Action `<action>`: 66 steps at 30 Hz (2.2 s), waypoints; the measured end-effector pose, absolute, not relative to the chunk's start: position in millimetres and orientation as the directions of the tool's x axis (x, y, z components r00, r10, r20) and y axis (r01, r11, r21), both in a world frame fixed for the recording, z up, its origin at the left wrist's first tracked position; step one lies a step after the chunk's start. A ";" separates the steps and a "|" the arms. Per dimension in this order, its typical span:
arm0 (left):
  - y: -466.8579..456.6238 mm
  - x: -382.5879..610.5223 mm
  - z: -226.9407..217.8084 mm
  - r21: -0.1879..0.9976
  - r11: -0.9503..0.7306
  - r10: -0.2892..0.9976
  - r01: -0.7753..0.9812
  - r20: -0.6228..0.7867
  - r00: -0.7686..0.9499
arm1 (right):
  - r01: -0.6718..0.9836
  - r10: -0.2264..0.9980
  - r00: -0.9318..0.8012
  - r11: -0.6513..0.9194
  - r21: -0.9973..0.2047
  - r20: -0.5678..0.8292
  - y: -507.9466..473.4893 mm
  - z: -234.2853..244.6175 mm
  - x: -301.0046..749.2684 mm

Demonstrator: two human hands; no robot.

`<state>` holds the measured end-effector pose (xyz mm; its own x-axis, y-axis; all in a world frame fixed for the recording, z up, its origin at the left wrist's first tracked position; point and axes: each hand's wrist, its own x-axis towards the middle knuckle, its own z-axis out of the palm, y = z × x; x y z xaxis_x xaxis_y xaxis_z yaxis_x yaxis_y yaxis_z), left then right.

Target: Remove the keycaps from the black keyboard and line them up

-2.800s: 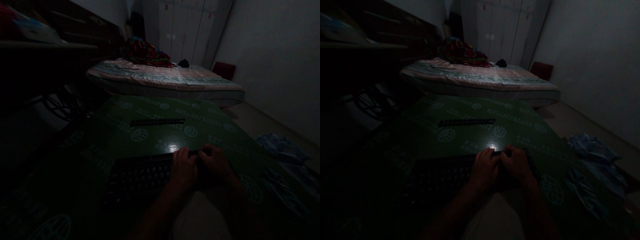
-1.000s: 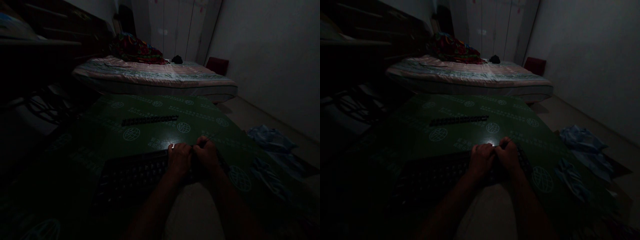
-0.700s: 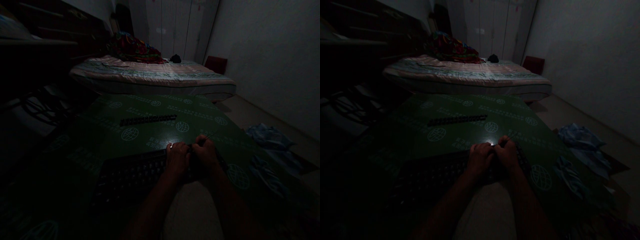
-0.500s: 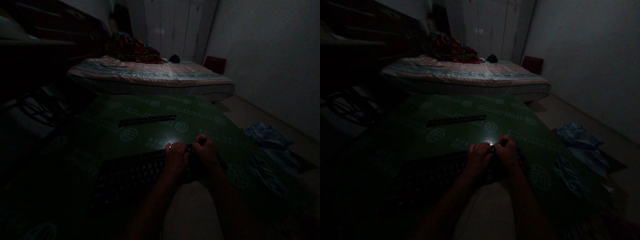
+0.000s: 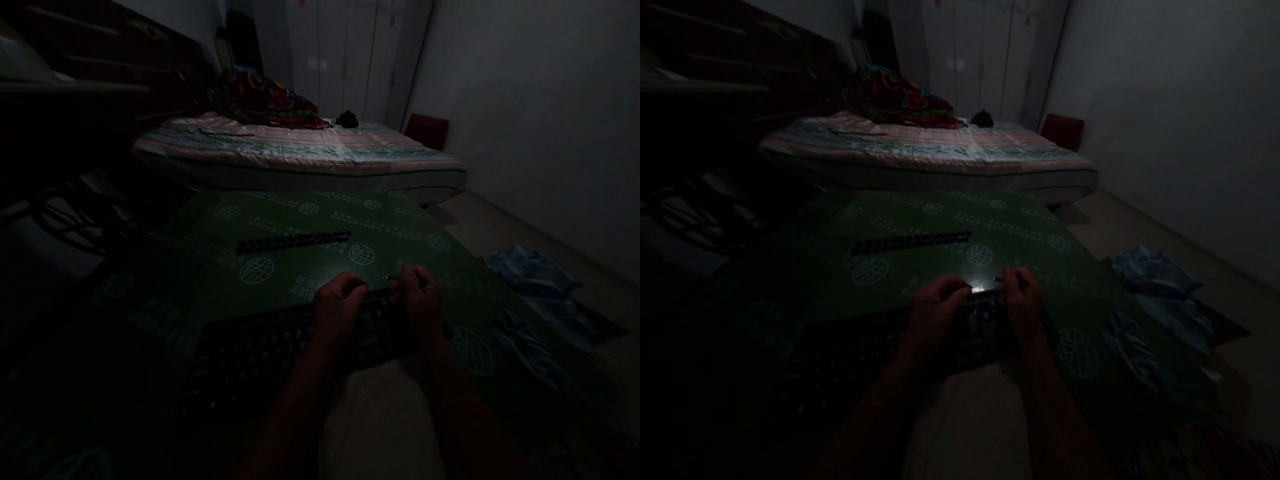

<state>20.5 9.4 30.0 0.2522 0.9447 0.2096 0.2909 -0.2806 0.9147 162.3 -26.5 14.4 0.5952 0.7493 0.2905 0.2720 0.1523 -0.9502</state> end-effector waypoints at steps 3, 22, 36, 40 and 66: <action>10.0 13.8 37.6 0.952 -0.228 0.956 0.203 0.179 0.234 | 0.400 0.717 0.592 0.134 -0.906 0.368 -24.9 12.7 163.8; -2.4 -4.8 40.9 0.980 -0.074 0.961 0.185 0.021 0.276 | 0.609 0.870 -0.076 0.427 -0.669 0.486 -35.9 13.7 151.6; -3.5 -3.9 27.8 0.985 -0.109 0.972 0.132 0.077 0.224 | 0.598 0.897 -0.112 0.405 -0.691 0.429 -35.9 18.1 148.2; -3.3 -5.7 20.7 0.944 -0.212 0.970 0.255 0.170 0.175 | 0.616 0.902 -0.072 0.375 -0.692 0.425 -35.6 16.6 149.2; -14.8 -7.8 1.7 0.363 -0.554 0.832 0.749 0.271 0.485 | 0.733 0.993 0.034 0.050 -0.679 0.111 81.9 34.4 193.3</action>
